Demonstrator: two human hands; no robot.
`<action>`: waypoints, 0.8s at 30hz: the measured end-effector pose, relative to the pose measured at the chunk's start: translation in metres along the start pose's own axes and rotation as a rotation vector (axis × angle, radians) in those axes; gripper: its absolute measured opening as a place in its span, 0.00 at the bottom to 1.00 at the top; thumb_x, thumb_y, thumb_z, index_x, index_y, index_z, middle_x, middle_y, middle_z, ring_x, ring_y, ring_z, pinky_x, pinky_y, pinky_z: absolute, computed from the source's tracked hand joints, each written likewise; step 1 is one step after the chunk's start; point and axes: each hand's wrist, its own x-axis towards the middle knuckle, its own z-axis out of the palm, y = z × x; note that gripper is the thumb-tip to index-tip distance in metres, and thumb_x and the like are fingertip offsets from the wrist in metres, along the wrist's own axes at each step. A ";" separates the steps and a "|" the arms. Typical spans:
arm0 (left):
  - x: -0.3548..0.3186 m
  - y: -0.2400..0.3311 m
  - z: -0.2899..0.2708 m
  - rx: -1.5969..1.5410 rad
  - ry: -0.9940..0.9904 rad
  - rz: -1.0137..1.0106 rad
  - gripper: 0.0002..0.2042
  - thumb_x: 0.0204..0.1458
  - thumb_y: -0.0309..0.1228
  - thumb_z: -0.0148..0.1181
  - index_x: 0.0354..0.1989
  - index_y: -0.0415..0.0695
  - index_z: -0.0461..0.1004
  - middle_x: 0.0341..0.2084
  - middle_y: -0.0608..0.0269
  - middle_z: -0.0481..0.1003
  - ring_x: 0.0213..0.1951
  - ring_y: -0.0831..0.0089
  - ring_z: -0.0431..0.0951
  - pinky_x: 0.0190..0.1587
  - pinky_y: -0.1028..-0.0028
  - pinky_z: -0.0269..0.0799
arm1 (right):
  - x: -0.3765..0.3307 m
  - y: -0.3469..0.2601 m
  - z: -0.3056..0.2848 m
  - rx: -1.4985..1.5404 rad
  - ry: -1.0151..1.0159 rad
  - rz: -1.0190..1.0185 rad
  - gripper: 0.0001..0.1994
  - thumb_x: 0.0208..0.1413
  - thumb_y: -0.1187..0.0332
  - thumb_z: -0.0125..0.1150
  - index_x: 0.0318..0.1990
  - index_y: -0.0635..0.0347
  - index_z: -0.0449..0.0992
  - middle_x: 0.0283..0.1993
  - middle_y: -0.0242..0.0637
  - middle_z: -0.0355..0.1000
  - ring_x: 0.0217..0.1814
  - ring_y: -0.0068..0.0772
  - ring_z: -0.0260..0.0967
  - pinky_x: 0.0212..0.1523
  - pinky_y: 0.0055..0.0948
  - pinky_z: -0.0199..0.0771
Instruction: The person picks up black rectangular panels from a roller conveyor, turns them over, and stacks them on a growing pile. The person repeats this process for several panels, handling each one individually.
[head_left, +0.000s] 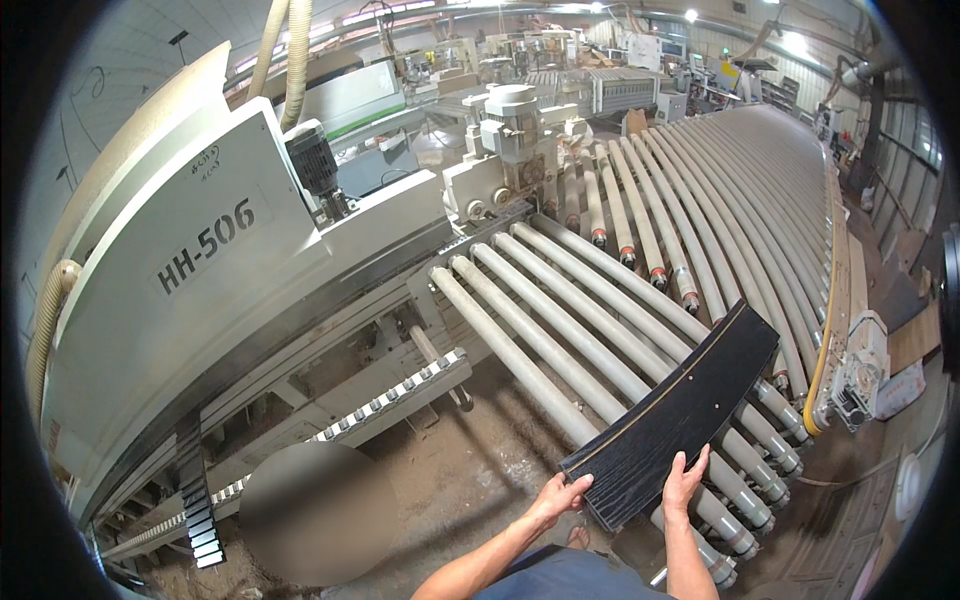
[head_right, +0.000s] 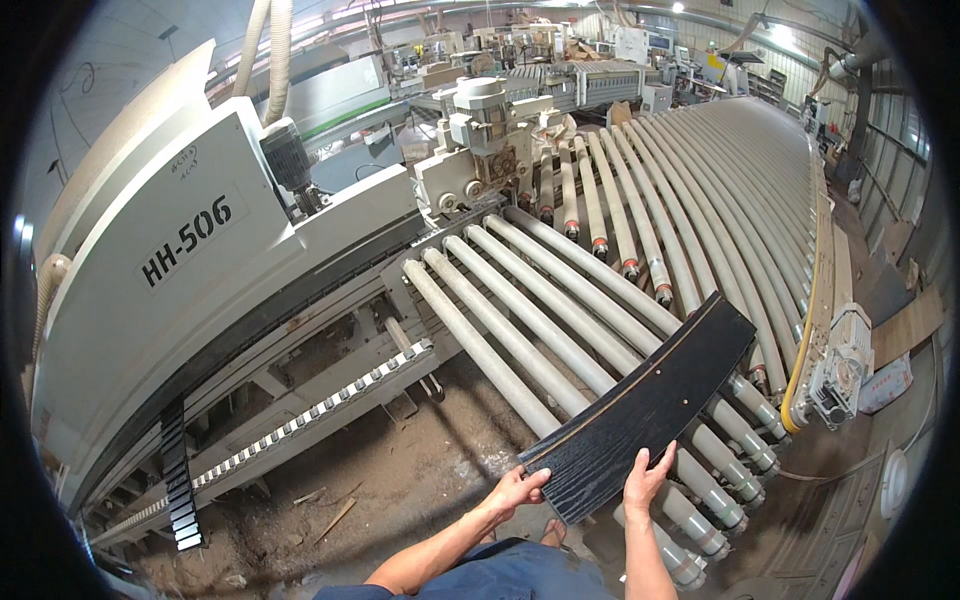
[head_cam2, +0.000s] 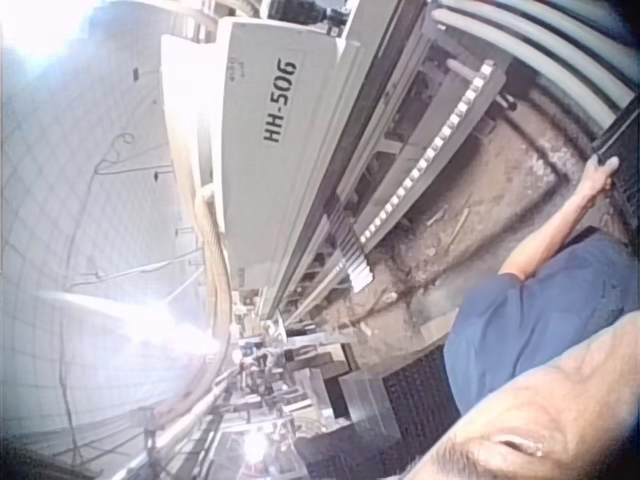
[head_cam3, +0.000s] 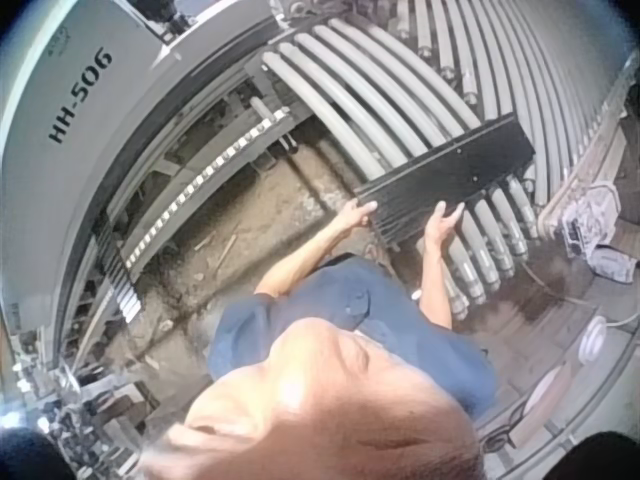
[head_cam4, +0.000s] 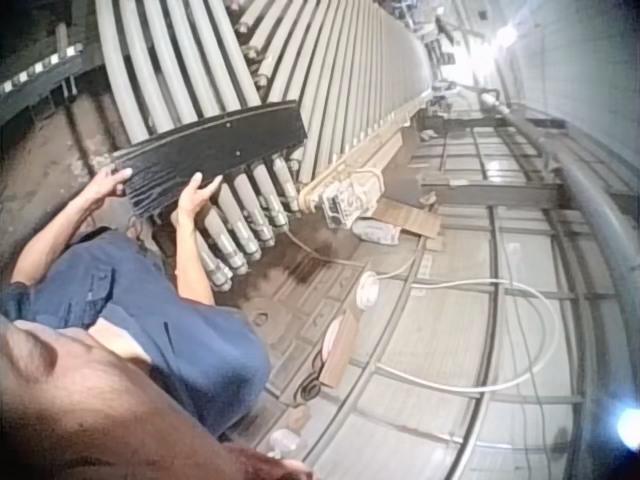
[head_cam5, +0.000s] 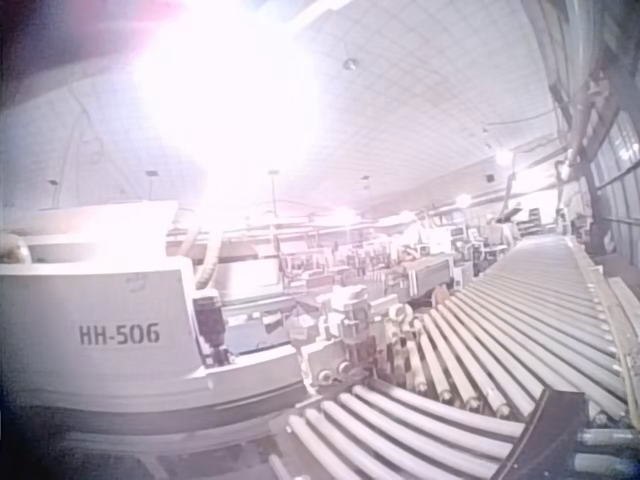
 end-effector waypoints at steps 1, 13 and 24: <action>0.001 -0.001 -0.001 -0.013 -0.006 0.000 0.19 0.57 0.40 0.64 0.47 0.40 0.68 0.23 0.75 0.69 0.22 0.86 0.65 0.32 0.76 0.74 | 0.000 0.000 0.000 -0.005 0.001 -0.004 0.34 0.62 0.63 0.53 0.70 0.70 0.48 0.73 0.56 0.47 0.76 0.49 0.44 0.74 0.39 0.42; 0.001 -0.002 -0.010 -0.046 -0.066 -0.004 0.19 0.54 0.44 0.66 0.44 0.42 0.72 0.22 0.75 0.69 0.22 0.86 0.65 0.27 0.79 0.67 | -0.002 -0.007 -0.002 0.056 -0.031 0.014 0.36 0.62 0.61 0.55 0.70 0.71 0.48 0.74 0.54 0.47 0.77 0.46 0.43 0.75 0.36 0.39; -0.021 0.013 0.010 -0.194 -0.021 -0.060 0.19 0.55 0.34 0.66 0.51 0.41 0.68 0.34 0.66 0.76 0.32 0.74 0.76 0.47 0.61 0.78 | 0.000 0.005 0.001 0.020 0.007 -0.004 0.35 0.61 0.62 0.55 0.70 0.70 0.48 0.72 0.58 0.49 0.75 0.52 0.45 0.74 0.41 0.43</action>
